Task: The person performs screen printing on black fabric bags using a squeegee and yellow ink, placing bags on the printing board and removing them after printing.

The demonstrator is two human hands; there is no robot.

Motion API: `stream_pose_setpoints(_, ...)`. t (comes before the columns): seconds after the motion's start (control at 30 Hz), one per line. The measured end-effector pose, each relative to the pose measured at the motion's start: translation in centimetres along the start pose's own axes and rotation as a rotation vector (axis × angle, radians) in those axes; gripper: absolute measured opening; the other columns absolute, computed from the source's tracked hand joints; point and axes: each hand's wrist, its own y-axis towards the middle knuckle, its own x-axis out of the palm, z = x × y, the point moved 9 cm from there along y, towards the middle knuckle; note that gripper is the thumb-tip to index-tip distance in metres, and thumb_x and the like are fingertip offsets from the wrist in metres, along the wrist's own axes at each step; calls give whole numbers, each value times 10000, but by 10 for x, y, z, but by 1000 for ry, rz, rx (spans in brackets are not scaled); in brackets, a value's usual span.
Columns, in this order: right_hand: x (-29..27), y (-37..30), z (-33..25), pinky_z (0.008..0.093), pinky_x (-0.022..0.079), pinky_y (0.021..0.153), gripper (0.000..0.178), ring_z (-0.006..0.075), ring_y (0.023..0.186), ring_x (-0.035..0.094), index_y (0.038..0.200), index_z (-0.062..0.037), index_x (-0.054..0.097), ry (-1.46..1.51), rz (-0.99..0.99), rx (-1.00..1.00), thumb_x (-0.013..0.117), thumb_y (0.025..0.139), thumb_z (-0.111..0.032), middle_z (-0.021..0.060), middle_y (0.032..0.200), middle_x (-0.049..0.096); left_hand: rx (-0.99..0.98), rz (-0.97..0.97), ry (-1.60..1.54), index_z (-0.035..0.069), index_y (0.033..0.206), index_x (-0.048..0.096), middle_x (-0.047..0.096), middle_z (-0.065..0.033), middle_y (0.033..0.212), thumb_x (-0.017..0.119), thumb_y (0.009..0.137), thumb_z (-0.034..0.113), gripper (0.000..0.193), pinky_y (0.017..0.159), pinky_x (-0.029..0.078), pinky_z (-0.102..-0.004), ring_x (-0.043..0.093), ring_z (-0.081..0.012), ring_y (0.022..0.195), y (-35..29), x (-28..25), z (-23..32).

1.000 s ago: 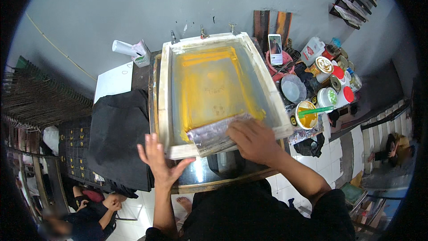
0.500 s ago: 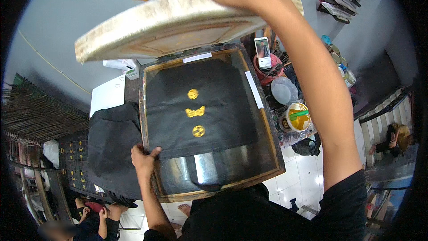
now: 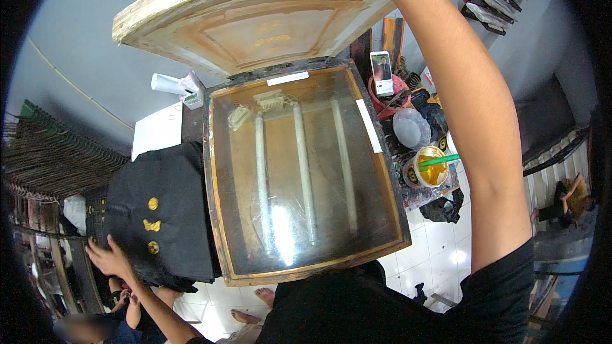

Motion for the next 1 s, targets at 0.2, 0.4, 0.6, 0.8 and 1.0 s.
stream_pose_setpoints(0.2,-8,-2,3,505,523,895,325,450,1028,669,1044,6,717,-26,-29,35,733,803,-211,290,1041,705,493,-734,-499,4,1410,552,595,-165,1424,777,861,385,705,1207,171,-596,355,-340,1483,-141,17,214)
stream_pose_setpoints(0.4,-7,-3,0,501,528,889,297,448,1015,676,1017,11,727,23,-44,48,715,798,-189,293,1032,707,539,-696,-513,-80,1190,694,697,-241,1241,670,913,136,351,1162,327,-507,593,-350,1276,-181,20,225)
stream_pose_setpoints(0.6,-6,-7,2,500,529,889,303,449,1017,677,1023,18,726,26,-25,51,717,800,-189,295,1032,706,-277,-758,-949,-23,924,724,712,-75,783,705,888,16,56,697,503,-268,640,-132,712,-164,39,182)
stream_pose_setpoints(0.8,-4,-5,-3,496,530,886,307,446,1008,679,1023,23,723,63,-19,41,724,802,-190,295,1023,708,-572,-845,-1239,39,888,624,584,36,748,779,845,11,163,658,430,-244,510,-71,682,-140,38,182)
stream_pose_setpoints(1.0,-4,-8,11,472,528,862,305,411,980,696,1014,26,721,85,-37,78,730,796,-187,281,998,716,-179,-1243,-1626,-8,1309,592,728,-138,1195,659,975,47,344,914,575,-339,705,-207,1072,-108,-65,338)
